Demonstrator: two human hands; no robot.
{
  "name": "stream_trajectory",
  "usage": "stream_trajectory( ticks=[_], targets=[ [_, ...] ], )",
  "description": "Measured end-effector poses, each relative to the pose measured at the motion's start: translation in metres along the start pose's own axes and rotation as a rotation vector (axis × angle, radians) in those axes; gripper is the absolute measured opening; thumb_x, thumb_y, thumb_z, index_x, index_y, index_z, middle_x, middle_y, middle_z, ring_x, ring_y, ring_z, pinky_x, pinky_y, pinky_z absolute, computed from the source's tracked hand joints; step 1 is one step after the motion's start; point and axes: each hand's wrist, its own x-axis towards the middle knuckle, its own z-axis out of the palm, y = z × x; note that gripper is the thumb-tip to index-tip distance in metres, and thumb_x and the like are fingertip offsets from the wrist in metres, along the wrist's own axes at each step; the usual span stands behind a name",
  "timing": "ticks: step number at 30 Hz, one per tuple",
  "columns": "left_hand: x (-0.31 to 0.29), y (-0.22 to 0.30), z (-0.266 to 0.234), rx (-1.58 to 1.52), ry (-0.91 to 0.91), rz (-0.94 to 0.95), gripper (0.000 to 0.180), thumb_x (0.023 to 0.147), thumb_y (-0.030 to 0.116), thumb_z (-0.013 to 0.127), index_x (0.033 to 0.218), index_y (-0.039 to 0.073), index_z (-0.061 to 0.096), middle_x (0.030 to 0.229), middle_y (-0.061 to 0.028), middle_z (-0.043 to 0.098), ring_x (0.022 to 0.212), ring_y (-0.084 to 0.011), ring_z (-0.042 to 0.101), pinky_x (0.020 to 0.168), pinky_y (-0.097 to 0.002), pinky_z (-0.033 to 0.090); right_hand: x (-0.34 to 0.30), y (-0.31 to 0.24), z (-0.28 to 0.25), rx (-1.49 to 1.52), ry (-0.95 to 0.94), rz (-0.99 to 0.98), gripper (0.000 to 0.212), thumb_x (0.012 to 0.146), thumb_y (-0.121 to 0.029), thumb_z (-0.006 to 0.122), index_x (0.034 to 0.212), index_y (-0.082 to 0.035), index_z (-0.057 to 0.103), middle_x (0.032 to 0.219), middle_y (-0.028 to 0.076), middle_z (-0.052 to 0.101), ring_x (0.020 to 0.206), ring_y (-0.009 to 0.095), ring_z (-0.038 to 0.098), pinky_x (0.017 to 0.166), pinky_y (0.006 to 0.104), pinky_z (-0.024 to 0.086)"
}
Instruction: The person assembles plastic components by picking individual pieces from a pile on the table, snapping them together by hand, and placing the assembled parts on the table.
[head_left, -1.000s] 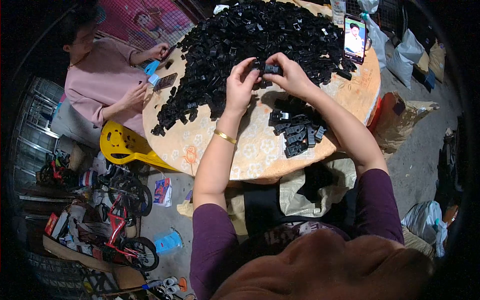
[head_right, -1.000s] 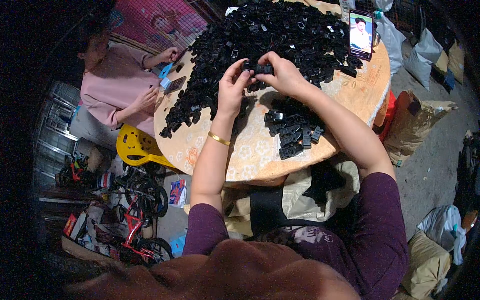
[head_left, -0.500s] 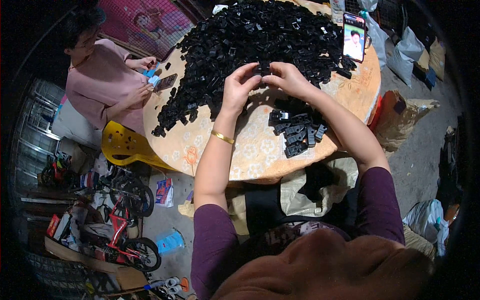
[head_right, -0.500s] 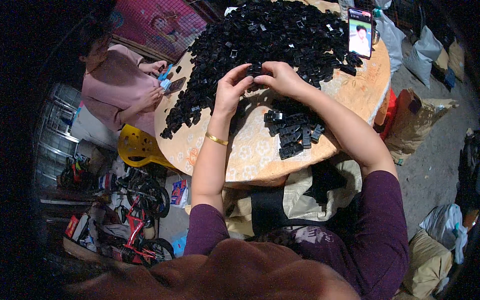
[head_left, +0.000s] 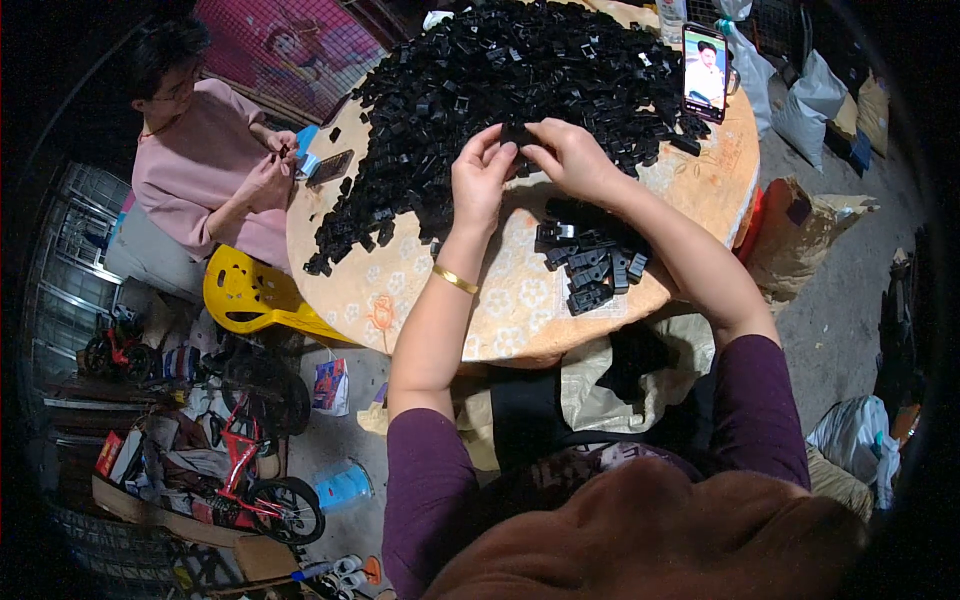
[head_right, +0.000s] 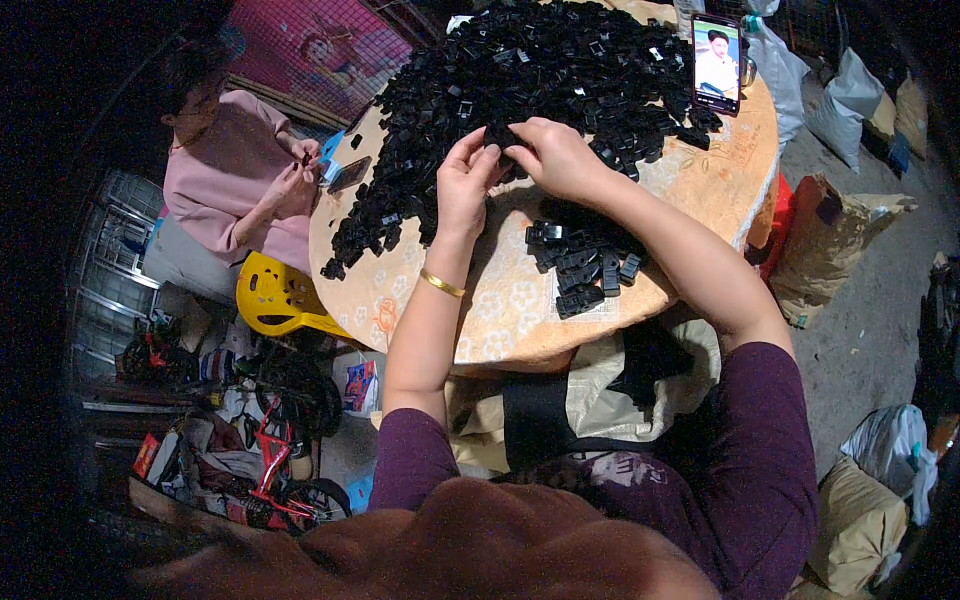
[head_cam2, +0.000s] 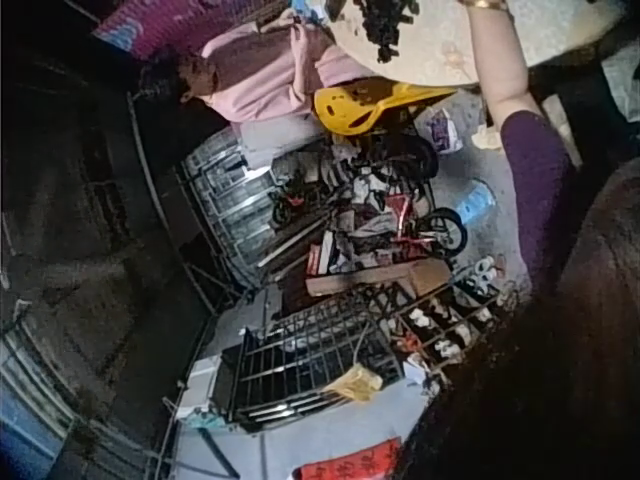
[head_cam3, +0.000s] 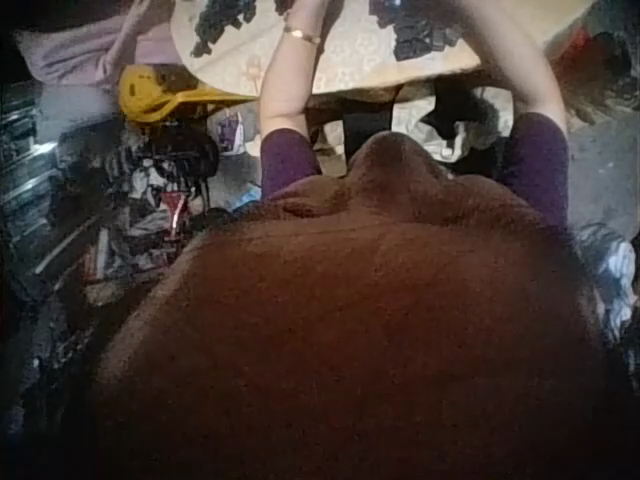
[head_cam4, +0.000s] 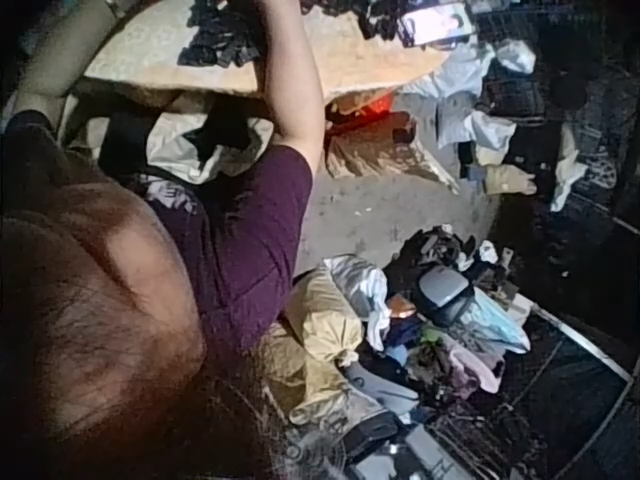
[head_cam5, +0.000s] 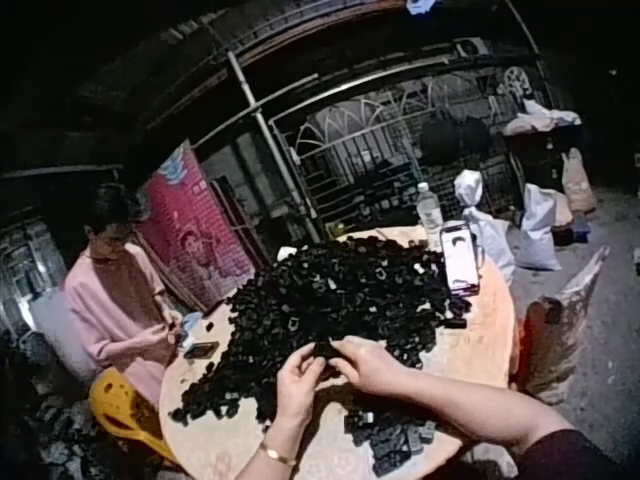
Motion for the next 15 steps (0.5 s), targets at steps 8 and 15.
stream_trajectory(
  ticks=[8, 15],
  targets=[
    [0.004, -0.002, -0.004, -0.079, -0.09, -0.012, 0.03, 0.083, 0.006, 0.055, 0.111, 0.001, 0.048, 0.095, -0.0042, 0.059, 0.079, -0.0085, 0.057, 0.067, -0.0196, 0.048, 0.001, 0.007, -0.004, -0.021, 0.012, -0.085, 0.028, 0.079, -0.012, 0.056, 0.102, 0.003, 0.055, 0.081, 0.016, 0.055, 0.072, 0.03, 0.056, 0.062, 0.0334, 0.046],
    [-0.003, -0.005, 0.009, 0.13, -0.022, 0.089, 0.028, 0.084, 0.008, 0.055, 0.109, -0.002, 0.048, 0.093, -0.0067, 0.058, 0.079, -0.0093, 0.056, 0.066, -0.0196, 0.047, -0.006, -0.012, 0.003, -0.163, -0.001, -0.122, 0.027, 0.076, -0.016, 0.056, 0.101, -0.005, 0.055, 0.081, 0.011, 0.056, 0.07, 0.031, 0.058, 0.058, 0.0384, 0.048]
  ],
)
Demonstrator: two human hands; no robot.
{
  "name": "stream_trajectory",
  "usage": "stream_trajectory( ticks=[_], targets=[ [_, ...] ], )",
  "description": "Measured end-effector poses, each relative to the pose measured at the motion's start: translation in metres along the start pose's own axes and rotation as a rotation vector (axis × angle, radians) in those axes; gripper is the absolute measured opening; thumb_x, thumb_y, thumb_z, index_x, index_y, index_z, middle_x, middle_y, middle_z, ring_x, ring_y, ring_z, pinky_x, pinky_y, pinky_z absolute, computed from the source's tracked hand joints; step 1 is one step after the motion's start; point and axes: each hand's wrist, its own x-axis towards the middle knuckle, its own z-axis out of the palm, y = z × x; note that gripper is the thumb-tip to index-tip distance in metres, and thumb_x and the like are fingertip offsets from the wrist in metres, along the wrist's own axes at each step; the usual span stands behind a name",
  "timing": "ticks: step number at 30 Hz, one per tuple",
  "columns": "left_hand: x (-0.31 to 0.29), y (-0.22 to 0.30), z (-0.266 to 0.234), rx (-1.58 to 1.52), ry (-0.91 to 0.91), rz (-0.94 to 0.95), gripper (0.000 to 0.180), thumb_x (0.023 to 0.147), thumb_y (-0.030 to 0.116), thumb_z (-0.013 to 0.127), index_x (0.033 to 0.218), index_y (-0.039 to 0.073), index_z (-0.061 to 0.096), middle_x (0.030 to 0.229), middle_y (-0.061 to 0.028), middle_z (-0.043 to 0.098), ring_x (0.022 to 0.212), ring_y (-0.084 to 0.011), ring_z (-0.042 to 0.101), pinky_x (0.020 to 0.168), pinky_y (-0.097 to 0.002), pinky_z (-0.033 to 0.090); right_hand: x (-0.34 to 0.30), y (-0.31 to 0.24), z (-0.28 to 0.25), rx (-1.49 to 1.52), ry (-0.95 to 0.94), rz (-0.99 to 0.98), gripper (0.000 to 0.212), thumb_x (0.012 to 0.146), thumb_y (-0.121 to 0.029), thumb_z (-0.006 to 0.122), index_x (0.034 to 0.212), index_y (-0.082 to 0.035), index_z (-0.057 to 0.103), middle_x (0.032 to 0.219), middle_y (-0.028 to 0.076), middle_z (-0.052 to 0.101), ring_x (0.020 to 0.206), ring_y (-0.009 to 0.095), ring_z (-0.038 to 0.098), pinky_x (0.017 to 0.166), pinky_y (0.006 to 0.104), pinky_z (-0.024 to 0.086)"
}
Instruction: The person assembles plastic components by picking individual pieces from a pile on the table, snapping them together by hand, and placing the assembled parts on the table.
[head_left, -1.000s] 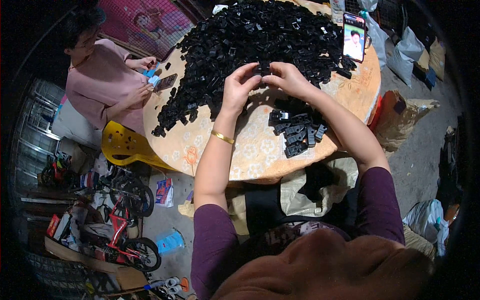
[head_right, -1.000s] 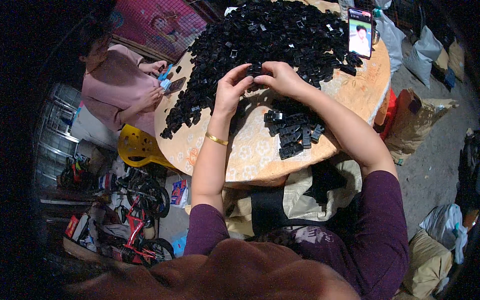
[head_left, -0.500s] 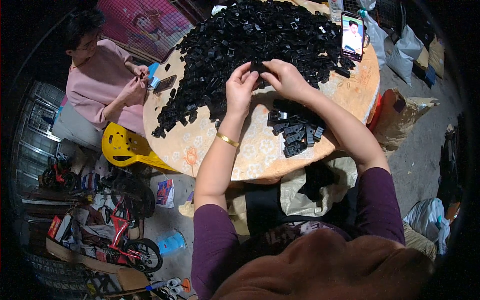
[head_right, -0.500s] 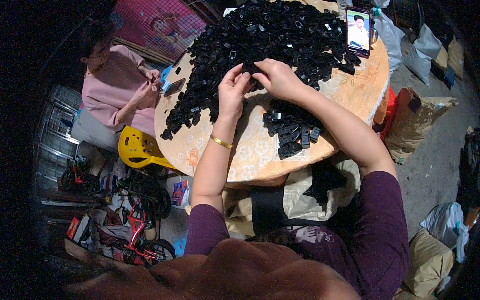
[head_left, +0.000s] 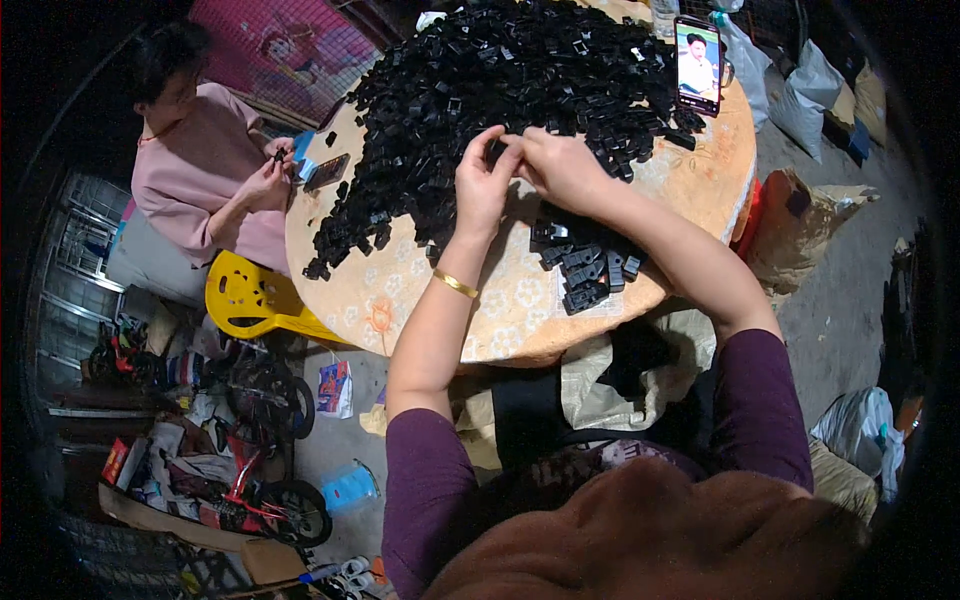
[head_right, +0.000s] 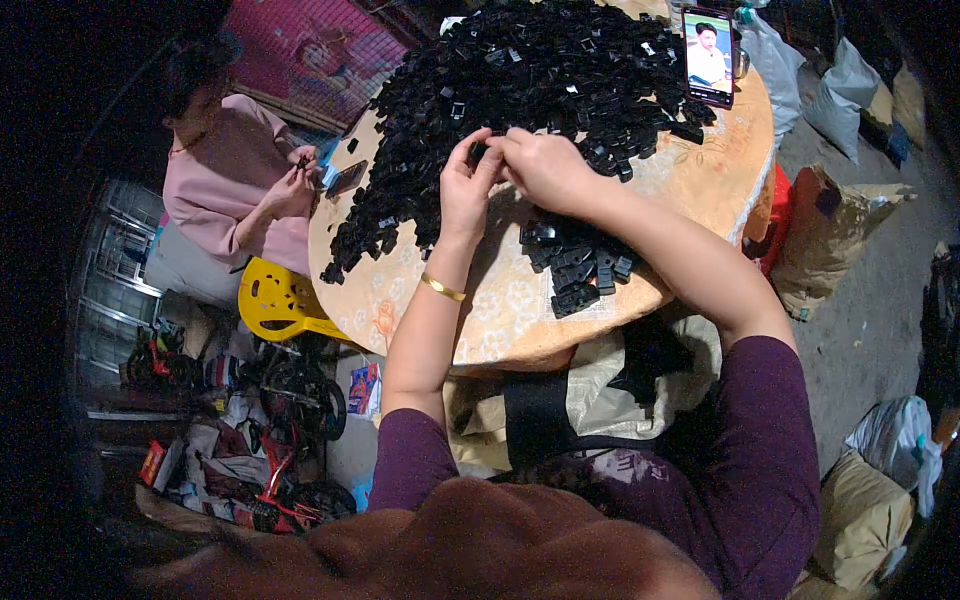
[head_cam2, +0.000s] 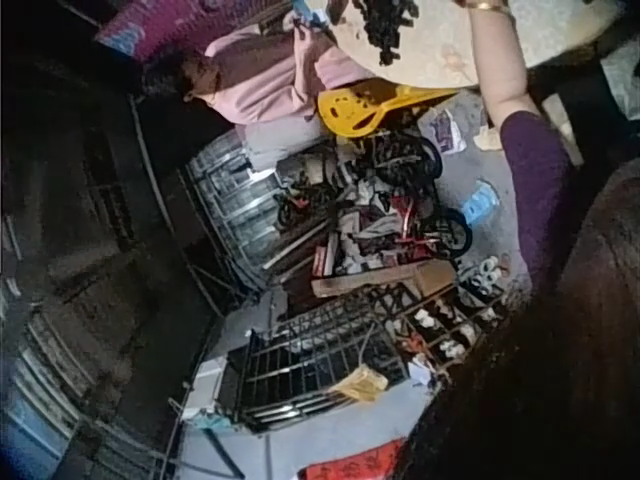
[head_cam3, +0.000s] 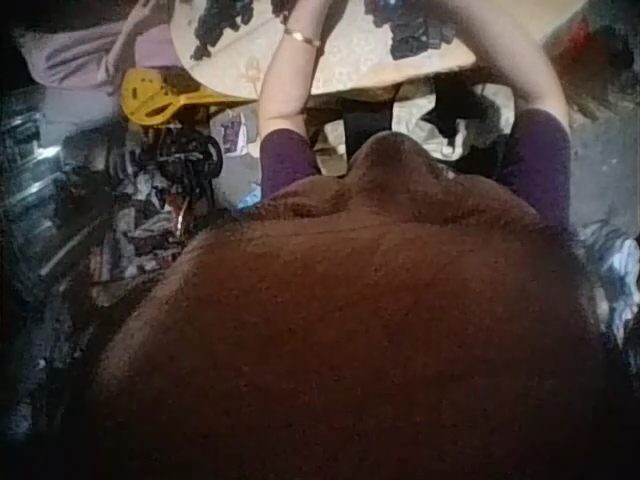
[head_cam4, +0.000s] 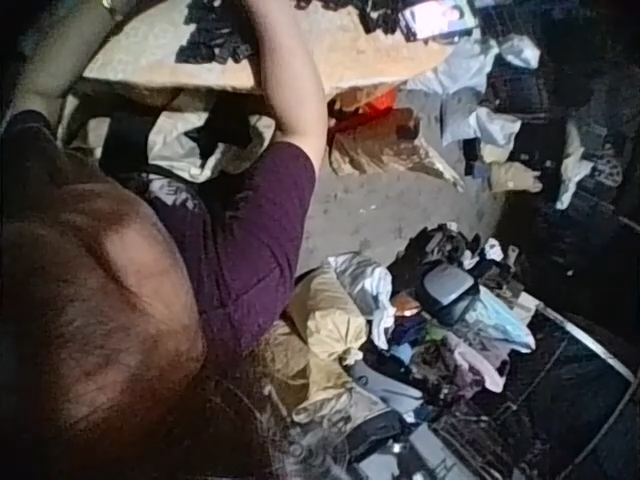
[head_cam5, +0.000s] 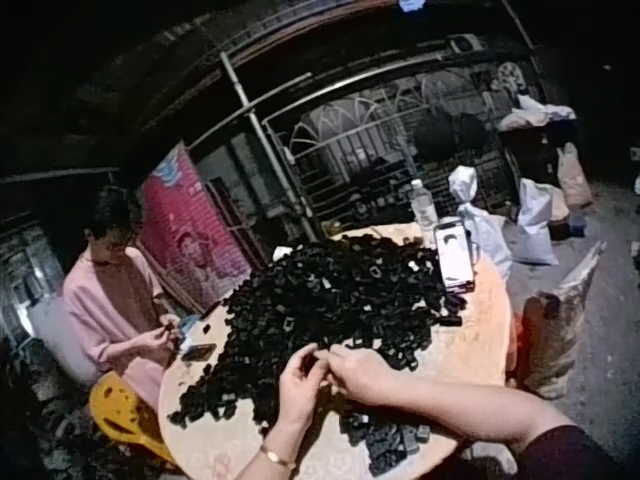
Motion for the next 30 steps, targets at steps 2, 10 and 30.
stream_trajectory(
  ticks=[2, 10, 30],
  targets=[
    [0.002, -0.002, 0.0, -0.034, 0.014, -0.017, 0.028, 0.084, 0.009, 0.055, 0.109, -0.003, 0.048, 0.093, -0.0072, 0.057, 0.08, -0.0093, 0.055, 0.067, -0.0198, 0.047, -0.002, 0.003, 0.004, 0.048, -0.017, 0.029, 0.027, 0.076, -0.02, 0.058, 0.098, -0.004, 0.056, 0.082, 0.012, 0.057, 0.071, 0.03, 0.058, 0.06, 0.0376, 0.048],
    [-0.002, 0.007, 0.0, -0.007, -0.025, -0.046, 0.017, 0.085, 0.009, 0.051, 0.099, -0.002, 0.052, 0.078, -0.009, 0.061, 0.065, -0.0133, 0.059, 0.059, -0.0231, 0.048, 0.016, 0.072, -0.023, 0.164, 0.187, 0.46, 0.031, 0.079, -0.03, 0.057, 0.097, -0.006, 0.062, 0.094, 0.013, 0.062, 0.085, 0.026, 0.061, 0.073, 0.0332, 0.048],
    [0.016, -0.018, -0.019, 1.043, -0.197, 0.192, 0.026, 0.07, 0.023, 0.066, 0.089, 0.004, 0.064, 0.082, -0.0155, 0.058, 0.081, -0.0304, 0.054, 0.075, -0.0382, 0.044, 0.016, 0.078, -0.002, 0.45, 0.092, 0.547, 0.028, 0.074, -0.011, 0.052, 0.099, -0.008, 0.063, 0.074, 0.009, 0.063, 0.058, 0.016, 0.059, 0.056, 0.0291, 0.047]
  ],
)
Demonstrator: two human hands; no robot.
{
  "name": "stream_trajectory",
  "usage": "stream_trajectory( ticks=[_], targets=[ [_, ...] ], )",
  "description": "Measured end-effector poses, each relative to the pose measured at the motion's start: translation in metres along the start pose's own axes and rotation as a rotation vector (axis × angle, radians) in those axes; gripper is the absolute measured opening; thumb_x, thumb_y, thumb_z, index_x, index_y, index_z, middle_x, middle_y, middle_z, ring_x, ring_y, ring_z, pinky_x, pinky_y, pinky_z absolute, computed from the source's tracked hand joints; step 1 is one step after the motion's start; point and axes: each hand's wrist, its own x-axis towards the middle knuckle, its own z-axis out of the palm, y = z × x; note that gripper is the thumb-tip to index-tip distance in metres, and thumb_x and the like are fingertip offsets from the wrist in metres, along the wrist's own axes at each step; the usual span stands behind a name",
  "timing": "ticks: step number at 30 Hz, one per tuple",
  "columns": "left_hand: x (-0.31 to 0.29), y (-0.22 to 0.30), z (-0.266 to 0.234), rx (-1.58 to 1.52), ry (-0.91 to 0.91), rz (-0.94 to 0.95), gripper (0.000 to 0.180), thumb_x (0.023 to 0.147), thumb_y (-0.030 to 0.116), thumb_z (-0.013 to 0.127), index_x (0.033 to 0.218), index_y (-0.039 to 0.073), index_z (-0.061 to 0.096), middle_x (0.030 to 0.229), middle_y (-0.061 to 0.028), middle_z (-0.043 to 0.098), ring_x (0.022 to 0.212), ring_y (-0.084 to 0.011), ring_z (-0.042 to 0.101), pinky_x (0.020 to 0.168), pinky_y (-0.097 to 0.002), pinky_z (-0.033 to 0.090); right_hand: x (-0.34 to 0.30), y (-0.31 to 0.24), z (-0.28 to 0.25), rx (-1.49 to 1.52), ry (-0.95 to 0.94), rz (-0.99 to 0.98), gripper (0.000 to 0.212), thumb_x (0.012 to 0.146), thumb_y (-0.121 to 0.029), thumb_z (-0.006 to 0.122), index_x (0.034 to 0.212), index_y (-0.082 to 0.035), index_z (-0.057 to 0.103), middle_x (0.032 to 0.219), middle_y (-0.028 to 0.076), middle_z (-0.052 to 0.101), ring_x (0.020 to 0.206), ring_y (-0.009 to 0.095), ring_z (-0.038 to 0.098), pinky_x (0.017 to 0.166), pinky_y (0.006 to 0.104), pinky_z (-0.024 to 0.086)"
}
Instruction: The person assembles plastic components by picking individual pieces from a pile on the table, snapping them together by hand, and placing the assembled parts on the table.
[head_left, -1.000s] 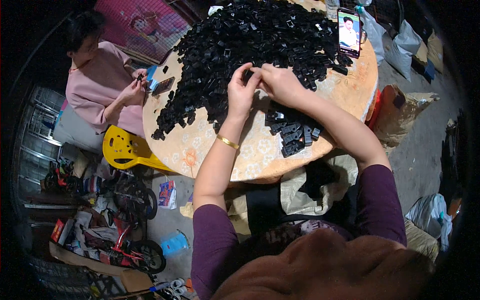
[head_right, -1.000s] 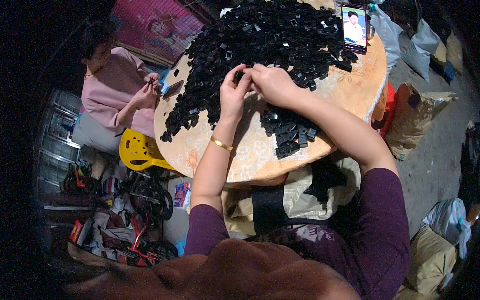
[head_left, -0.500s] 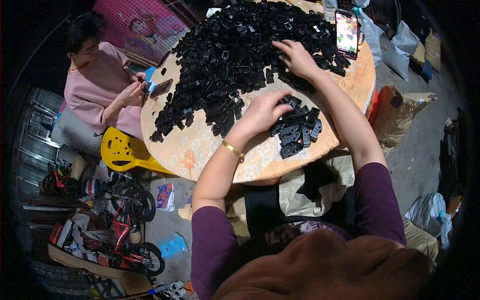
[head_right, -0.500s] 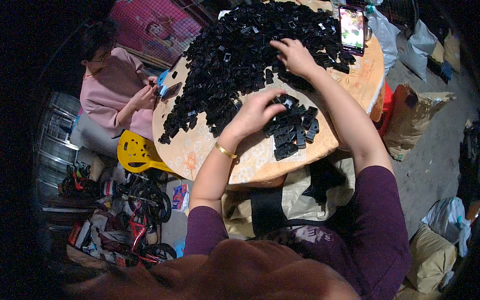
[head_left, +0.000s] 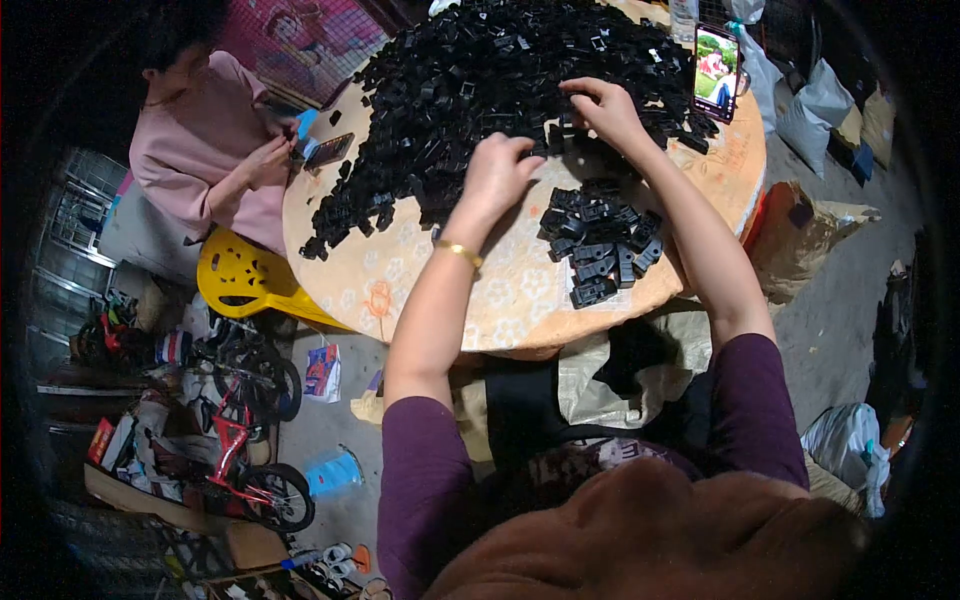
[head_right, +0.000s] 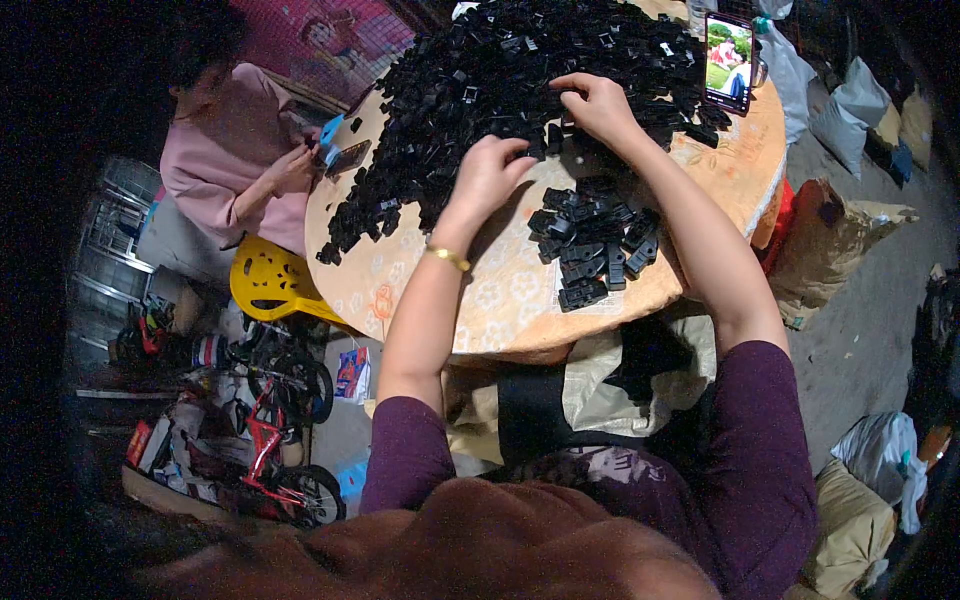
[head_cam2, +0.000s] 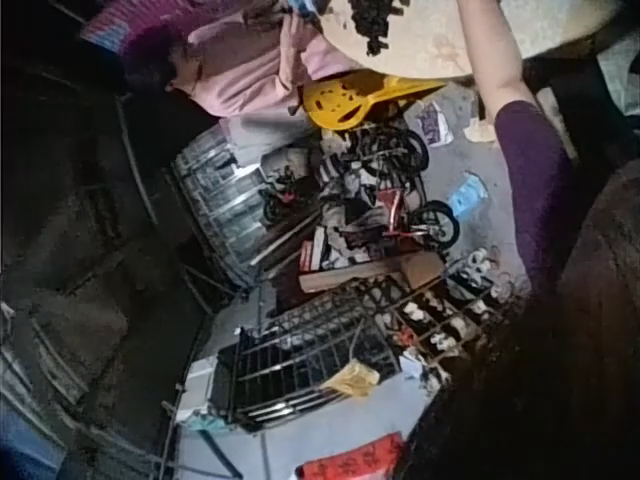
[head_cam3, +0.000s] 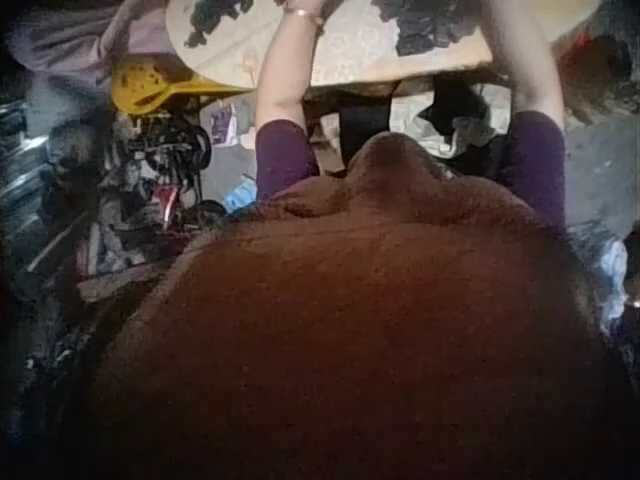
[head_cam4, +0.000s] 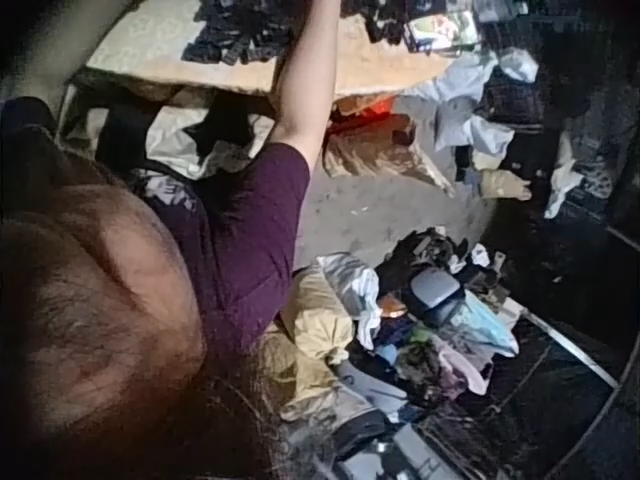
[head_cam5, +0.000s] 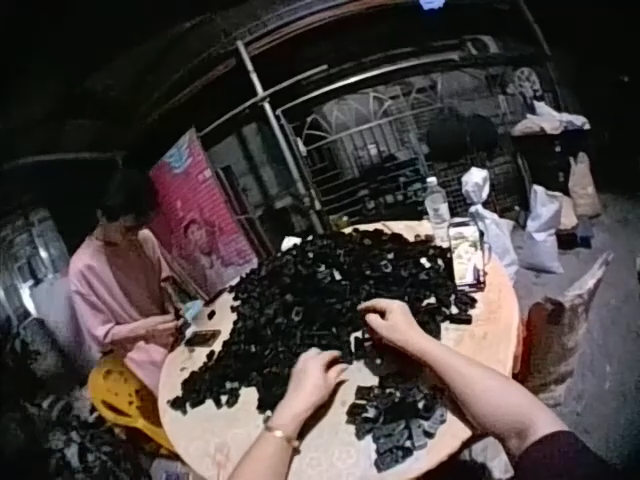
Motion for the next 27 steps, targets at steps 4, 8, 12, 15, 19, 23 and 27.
stream_trajectory(
  ticks=[4, 8, 12, 15, 19, 23, 27],
  targets=[
    [0.002, 0.008, 0.025, 0.297, 0.034, 0.053, 0.042, 0.071, 0.028, 0.066, 0.108, 0.011, 0.057, 0.092, -0.0111, 0.052, 0.09, -0.0292, 0.047, 0.076, -0.0365, 0.044, -0.01, -0.017, 0.002, 0.201, -0.142, 0.172, 0.03, 0.077, -0.008, 0.053, 0.106, -0.005, 0.059, 0.074, 0.0, 0.058, 0.058, 0.006, 0.051, 0.05, 0.0186, 0.04],
    [0.006, -0.006, 0.026, 0.307, 0.054, 0.031, 0.039, 0.07, 0.022, 0.065, 0.107, 0.009, 0.057, 0.092, -0.0114, 0.053, 0.091, -0.0291, 0.047, 0.079, -0.0356, 0.043, -0.013, -0.024, -0.005, 0.455, -0.136, 0.175, 0.04, 0.076, -0.002, 0.058, 0.115, -0.002, 0.051, 0.08, 0.004, 0.059, 0.063, 0.008, 0.055, 0.058, 0.0188, 0.045],
    [0.008, -0.013, 0.03, 0.311, 0.036, 0.067, 0.032, 0.072, 0.014, 0.062, 0.102, 0.005, 0.057, 0.092, -0.0123, 0.052, 0.092, -0.0304, 0.047, 0.08, -0.0359, 0.043, -0.012, -0.029, -0.009, 0.526, -0.122, 0.217, 0.04, 0.077, 0.0, 0.056, 0.116, 0.001, 0.049, 0.083, 0.006, 0.061, 0.07, 0.011, 0.06, 0.064, 0.0201, 0.048],
    [0.009, -0.017, 0.033, 0.4, -0.013, 0.063, 0.028, 0.07, 0.008, 0.06, 0.097, 0.002, 0.057, 0.096, -0.0147, 0.051, 0.094, -0.0318, 0.046, 0.082, -0.0363, 0.042, -0.016, -0.031, -0.002, 0.482, -0.192, 0.232, 0.041, 0.078, -0.007, 0.061, 0.116, 0.002, 0.048, 0.083, 0.008, 0.062, 0.072, 0.012, 0.06, 0.063, 0.02, 0.049],
    [0.0, -0.014, 0.018, 0.191, 0.021, -0.005, 0.021, 0.068, 0.005, 0.056, 0.088, 0.002, 0.057, 0.097, -0.0179, 0.048, 0.094, -0.0333, 0.046, 0.078, -0.0402, 0.043, -0.021, -0.033, 0.004, 0.23, -0.301, 0.144, 0.038, 0.079, -0.017, 0.063, 0.113, -0.005, 0.054, 0.077, 0.001, 0.06, 0.062, 0.005, 0.051, 0.055, 0.0188, 0.043],
    [-0.003, 0.003, -0.005, -0.203, 0.092, 0.018, 0.023, 0.07, 0.009, 0.06, 0.091, 0.001, 0.057, 0.084, -0.0148, 0.058, 0.078, -0.0302, 0.057, 0.07, -0.0373, 0.046, -0.02, -0.019, 0.012, 0.129, -0.379, -0.229, 0.03, 0.078, -0.016, 0.062, 0.107, -0.005, 0.057, 0.097, 0.004, 0.055, 0.086, 0.01, 0.052, 0.075, 0.0245, 0.043],
    [0.002, 0.007, -0.021, -0.61, -0.006, -0.191, 0.019, 0.077, 0.008, 0.063, 0.093, -0.001, 0.059, 0.08, -0.003, 0.062, 0.064, -0.0072, 0.056, 0.06, -0.0218, 0.046, -0.022, -0.014, 0.017, 0.148, -0.376, -0.09, 0.032, 0.081, -0.015, 0.06, 0.108, 0.001, 0.054, 0.091, 0.004, 0.057, 0.084, 0.011, 0.053, 0.076, 0.025, 0.044]
  ],
)
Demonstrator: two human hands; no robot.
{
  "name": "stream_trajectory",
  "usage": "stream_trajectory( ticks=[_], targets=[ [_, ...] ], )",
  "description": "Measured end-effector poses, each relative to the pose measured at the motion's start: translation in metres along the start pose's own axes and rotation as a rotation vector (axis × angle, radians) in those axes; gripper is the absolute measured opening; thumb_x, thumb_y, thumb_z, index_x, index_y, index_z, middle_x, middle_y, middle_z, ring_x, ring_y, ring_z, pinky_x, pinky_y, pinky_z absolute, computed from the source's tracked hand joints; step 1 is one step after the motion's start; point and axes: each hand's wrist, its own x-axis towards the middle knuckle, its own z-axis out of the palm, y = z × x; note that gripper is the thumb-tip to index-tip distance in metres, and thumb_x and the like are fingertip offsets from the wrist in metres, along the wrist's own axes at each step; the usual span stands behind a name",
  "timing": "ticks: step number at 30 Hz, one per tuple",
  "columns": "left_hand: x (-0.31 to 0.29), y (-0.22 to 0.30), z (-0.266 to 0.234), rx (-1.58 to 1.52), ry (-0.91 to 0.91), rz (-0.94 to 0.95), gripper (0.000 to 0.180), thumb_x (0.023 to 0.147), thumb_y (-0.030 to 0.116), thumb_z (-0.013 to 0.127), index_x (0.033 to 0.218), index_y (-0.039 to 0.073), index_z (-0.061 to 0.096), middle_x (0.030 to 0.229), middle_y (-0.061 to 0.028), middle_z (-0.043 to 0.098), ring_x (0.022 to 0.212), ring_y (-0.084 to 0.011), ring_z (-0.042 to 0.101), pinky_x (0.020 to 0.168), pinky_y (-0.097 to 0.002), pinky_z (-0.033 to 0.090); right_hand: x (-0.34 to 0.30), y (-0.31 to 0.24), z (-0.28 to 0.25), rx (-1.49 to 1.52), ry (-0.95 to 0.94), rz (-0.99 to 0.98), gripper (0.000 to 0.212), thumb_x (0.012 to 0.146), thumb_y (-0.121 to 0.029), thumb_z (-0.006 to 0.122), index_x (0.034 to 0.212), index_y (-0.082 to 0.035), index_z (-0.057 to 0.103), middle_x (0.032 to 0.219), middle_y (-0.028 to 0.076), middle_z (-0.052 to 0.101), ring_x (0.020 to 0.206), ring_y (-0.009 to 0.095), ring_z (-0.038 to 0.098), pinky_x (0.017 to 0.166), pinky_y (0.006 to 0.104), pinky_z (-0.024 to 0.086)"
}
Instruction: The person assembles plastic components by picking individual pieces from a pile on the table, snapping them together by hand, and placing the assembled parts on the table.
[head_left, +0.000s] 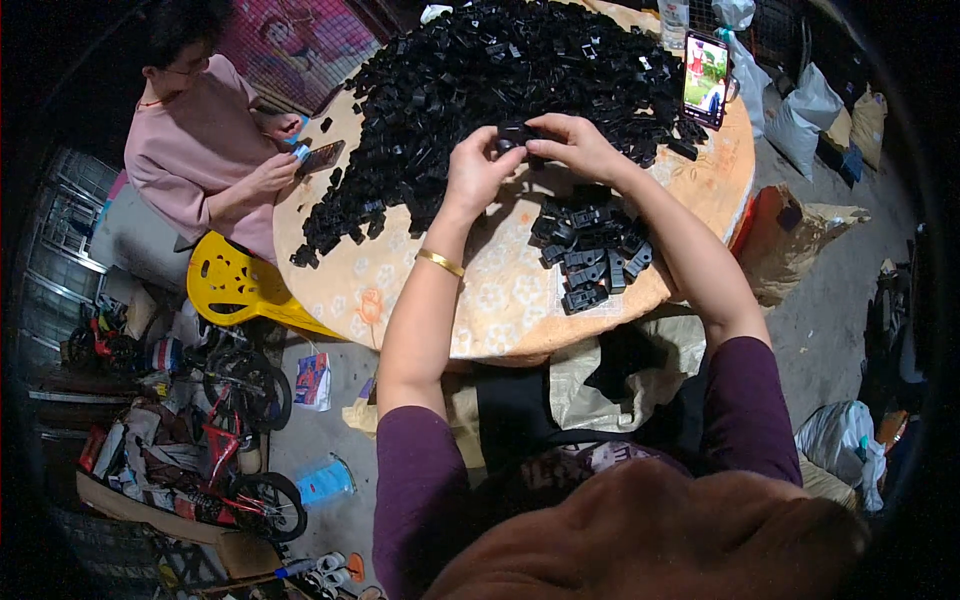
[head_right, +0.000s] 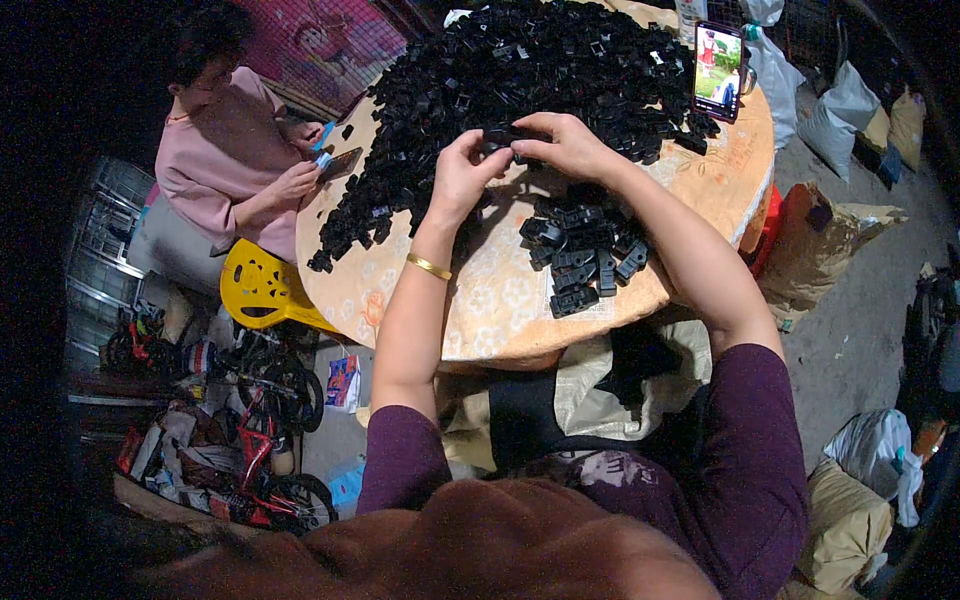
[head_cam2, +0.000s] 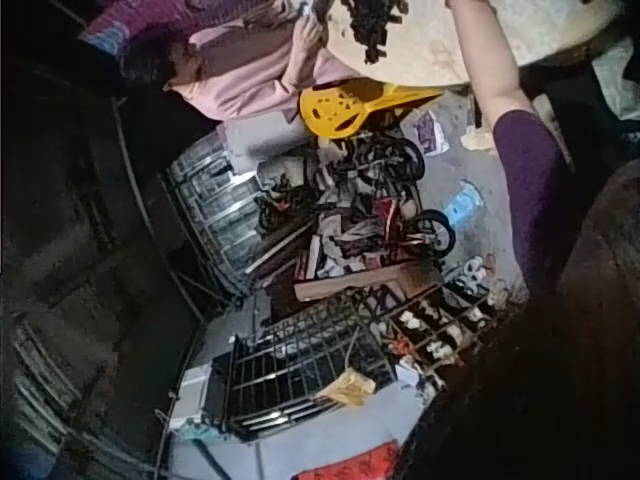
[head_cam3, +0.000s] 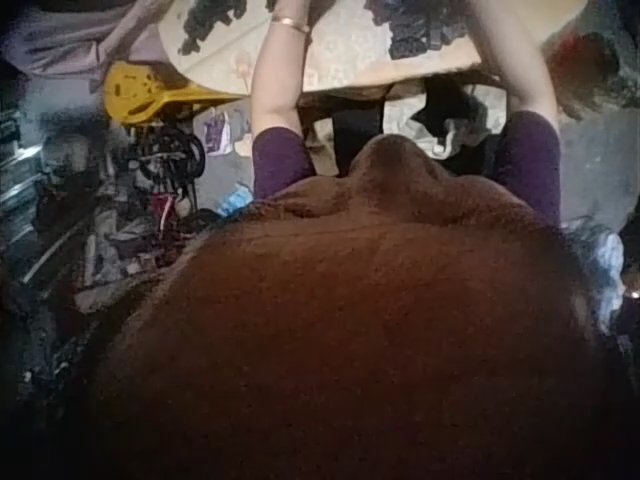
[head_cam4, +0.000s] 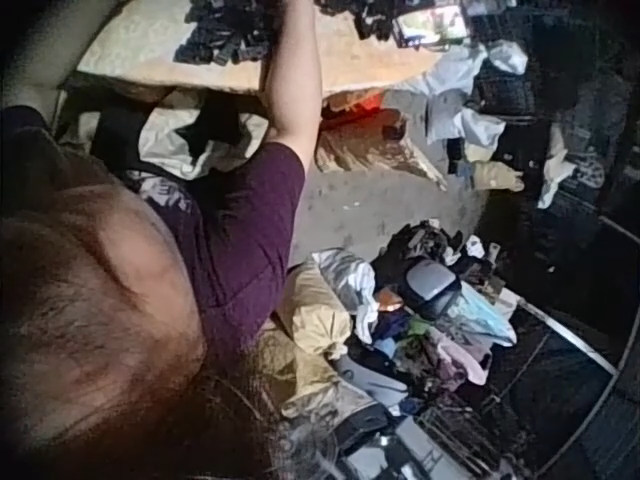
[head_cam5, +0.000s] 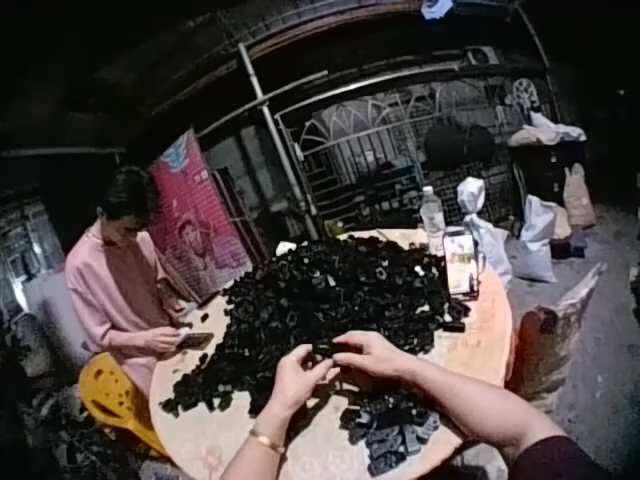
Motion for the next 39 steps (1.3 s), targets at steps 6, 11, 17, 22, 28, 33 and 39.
stream_trajectory(
  ticks=[6, 11, 17, 22, 28, 33, 39],
  targets=[
    [0.002, -0.012, -0.007, -0.354, -0.018, 0.031, 0.021, 0.078, 0.004, 0.06, 0.098, -0.003, 0.057, 0.081, -0.0064, 0.062, 0.068, -0.0113, 0.06, 0.061, -0.0223, 0.05, -0.003, -0.006, -0.001, 0.045, -0.104, -0.021, 0.033, 0.081, -0.02, 0.059, 0.104, 0.003, 0.055, 0.086, 0.009, 0.059, 0.077, 0.015, 0.057, 0.068, 0.028, 0.046],
    [0.001, -0.01, -0.012, -0.215, -0.057, -0.011, 0.022, 0.077, 0.003, 0.062, 0.096, -0.005, 0.057, 0.081, -0.0083, 0.063, 0.069, -0.0134, 0.062, 0.062, -0.0228, 0.05, -0.009, -0.018, 0.003, -0.461, -0.011, -0.289, 0.03, 0.078, -0.018, 0.059, 0.099, 0.002, 0.055, 0.085, 0.014, 0.057, 0.075, 0.027, 0.057, 0.066, 0.033, 0.046],
    [-0.004, 0.0, -0.007, -0.127, 0.02, 0.009, 0.022, 0.074, 0.002, 0.063, 0.093, -0.007, 0.059, 0.078, -0.0087, 0.064, 0.067, -0.0122, 0.061, 0.061, -0.022, 0.049, -0.013, -0.029, 0.004, -0.644, 0.054, -0.331, 0.025, 0.077, -0.014, 0.059, 0.094, 0.003, 0.054, 0.082, 0.016, 0.054, 0.073, 0.034, 0.055, 0.061, 0.0372, 0.045],
    [-0.003, -0.007, -0.007, -0.058, 0.053, 0.058, 0.025, 0.074, 0.003, 0.064, 0.096, -0.007, 0.058, 0.078, -0.0075, 0.063, 0.067, -0.0107, 0.06, 0.06, -0.0211, 0.048, -0.014, -0.031, 0.006, -0.723, 0.027, -0.339, 0.026, 0.074, -0.016, 0.062, 0.092, 0.002, 0.054, 0.084, 0.014, 0.054, 0.071, 0.033, 0.056, 0.06, 0.0386, 0.046],
    [-0.01, 0.006, 0.012, -0.375, 0.103, -0.02, 0.04, 0.075, 0.004, 0.064, 0.11, -0.007, 0.049, 0.089, -0.0076, 0.061, 0.075, -0.0111, 0.059, 0.067, -0.0195, 0.047, -0.013, -0.028, 0.012, -0.716, 0.218, -0.469, 0.029, 0.072, -0.015, 0.064, 0.097, -0.002, 0.057, 0.089, 0.012, 0.056, 0.073, 0.03, 0.057, 0.062, 0.0341, 0.048],
    [-0.01, 0.011, 0.01, -0.689, 0.003, -0.006, 0.03, 0.08, 0.009, 0.06, 0.107, -0.002, 0.053, 0.084, -0.0043, 0.06, 0.072, -0.0083, 0.057, 0.063, -0.0188, 0.046, -0.005, -0.02, 0.002, 0.038, 0.031, -0.096, 0.036, 0.075, -0.012, 0.065, 0.108, -0.001, 0.056, 0.1, 0.008, 0.059, 0.083, 0.013, 0.058, 0.068, 0.0272, 0.049],
    [-0.014, 0.018, 0.012, -0.455, 0.059, 0.075, 0.026, 0.079, 0.004, 0.059, 0.104, -0.001, 0.056, 0.086, -0.0048, 0.061, 0.073, -0.008, 0.057, 0.064, -0.0201, 0.046, -0.005, -0.023, 0.001, 0.118, 0.003, 0.046, 0.04, 0.07, -0.014, 0.07, 0.105, 0.001, 0.058, 0.089, 0.009, 0.064, 0.084, 0.013, 0.059, 0.076, 0.0277, 0.047]
  ],
)
